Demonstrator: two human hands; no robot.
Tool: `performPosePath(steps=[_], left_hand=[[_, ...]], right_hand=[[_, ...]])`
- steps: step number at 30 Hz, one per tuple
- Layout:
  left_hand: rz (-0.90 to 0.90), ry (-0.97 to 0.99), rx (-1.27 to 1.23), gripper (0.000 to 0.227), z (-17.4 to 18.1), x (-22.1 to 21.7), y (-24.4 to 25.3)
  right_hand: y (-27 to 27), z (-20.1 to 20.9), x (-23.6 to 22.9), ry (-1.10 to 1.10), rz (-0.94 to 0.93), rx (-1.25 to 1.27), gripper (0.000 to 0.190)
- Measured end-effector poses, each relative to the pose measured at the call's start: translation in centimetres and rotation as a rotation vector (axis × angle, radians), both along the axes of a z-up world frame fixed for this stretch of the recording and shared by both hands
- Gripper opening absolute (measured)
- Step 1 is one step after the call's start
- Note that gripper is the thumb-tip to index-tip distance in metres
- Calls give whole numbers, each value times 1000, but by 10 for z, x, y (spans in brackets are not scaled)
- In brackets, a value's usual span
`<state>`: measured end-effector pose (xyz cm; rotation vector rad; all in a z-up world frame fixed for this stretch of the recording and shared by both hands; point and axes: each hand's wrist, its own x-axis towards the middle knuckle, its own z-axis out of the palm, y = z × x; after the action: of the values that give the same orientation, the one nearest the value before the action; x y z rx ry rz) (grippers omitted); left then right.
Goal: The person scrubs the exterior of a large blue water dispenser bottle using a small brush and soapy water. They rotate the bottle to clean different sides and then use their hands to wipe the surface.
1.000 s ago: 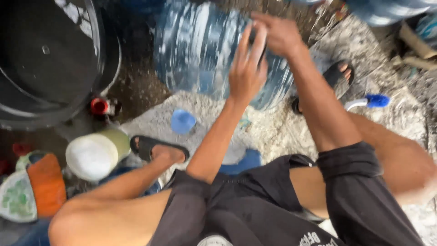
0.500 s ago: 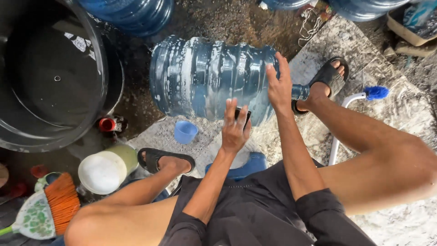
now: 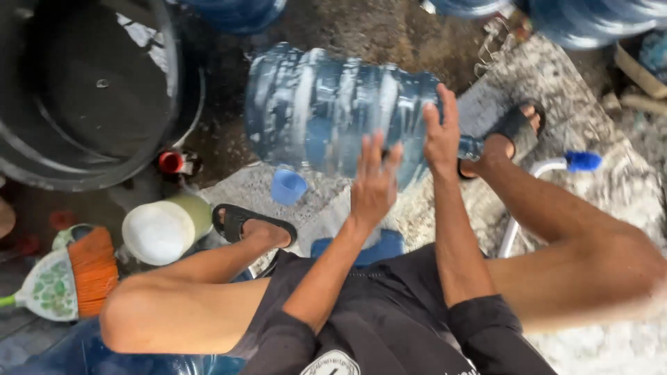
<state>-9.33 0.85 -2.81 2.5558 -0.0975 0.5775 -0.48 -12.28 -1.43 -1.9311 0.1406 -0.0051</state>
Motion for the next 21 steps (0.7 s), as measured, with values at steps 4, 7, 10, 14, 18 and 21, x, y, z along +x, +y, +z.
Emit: performPosePath(steps=[4, 7, 10, 14, 18, 21], left_hand=[[-40, -58, -250, 56, 8, -11, 60], [179, -123, -442, 53, -13, 37, 156], [244, -9, -835, 56, -43, 75, 228], [252, 368, -682, 74, 30, 63, 212], [463, 592, -611, 78, 52, 12, 163], [486, 407, -652, 73, 46, -15, 123]], right_hand=[[-7, -7, 20, 59, 46, -48, 66], [-13, -17, 29, 159, 20, -74, 88], [-24, -28, 49, 153, 22, -21, 87], [17, 69, 80, 592, 148, -144, 80], [38, 66, 110, 593, 141, -346, 71], [87, 30, 80, -124, 372, -1095, 46]])
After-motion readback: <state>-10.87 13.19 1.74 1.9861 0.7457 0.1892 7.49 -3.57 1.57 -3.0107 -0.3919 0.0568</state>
